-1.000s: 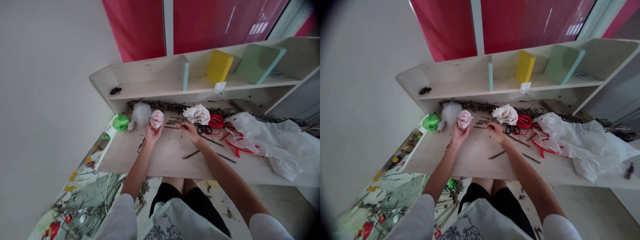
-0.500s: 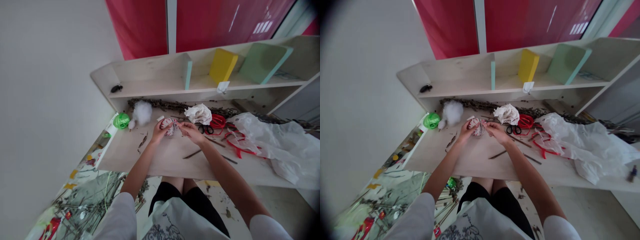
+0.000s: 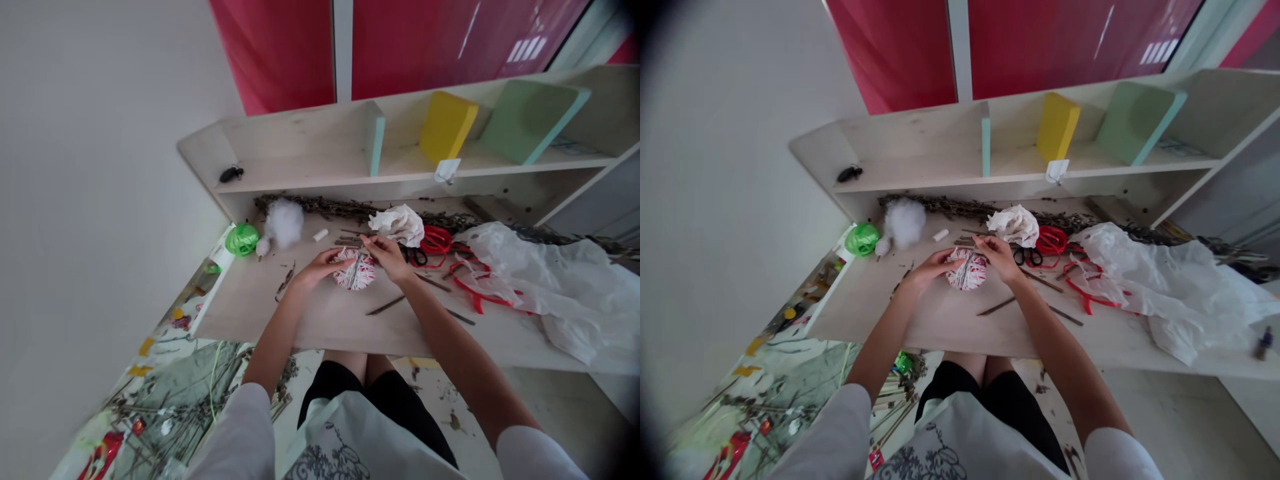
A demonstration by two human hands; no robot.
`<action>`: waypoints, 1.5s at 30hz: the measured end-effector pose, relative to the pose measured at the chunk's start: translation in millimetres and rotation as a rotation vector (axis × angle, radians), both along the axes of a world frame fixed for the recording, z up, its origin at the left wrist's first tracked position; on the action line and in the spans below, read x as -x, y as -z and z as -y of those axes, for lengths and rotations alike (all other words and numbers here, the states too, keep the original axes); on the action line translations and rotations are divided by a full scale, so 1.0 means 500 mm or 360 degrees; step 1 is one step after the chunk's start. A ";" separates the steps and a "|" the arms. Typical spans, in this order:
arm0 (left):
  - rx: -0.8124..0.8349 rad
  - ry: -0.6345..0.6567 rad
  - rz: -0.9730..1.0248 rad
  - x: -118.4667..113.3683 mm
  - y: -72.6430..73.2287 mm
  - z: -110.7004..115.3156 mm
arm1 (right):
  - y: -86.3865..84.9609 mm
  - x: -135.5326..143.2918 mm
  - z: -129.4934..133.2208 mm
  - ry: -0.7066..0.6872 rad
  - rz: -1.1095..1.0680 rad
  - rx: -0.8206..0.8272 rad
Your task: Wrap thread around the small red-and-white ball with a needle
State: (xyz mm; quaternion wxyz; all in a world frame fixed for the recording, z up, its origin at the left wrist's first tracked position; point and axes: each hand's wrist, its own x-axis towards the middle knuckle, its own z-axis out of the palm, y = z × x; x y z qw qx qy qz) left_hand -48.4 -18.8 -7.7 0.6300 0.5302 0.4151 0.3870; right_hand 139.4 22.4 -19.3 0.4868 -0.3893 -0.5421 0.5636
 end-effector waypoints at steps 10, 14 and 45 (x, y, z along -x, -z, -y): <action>0.0483 -0.0541 0.0962 0.012 -0.004 -0.035 | 0.029 0.009 -0.015 0.0127 0.0346 -0.0209; 0.0483 -0.0935 0.1131 0.022 -0.003 -0.052 | 0.028 0.015 -0.001 -0.0083 0.0473 -0.0300; 0.0113 0.0058 -0.0032 -0.003 0.003 -0.002 | -0.011 -0.006 0.008 -0.0252 -0.0012 0.0150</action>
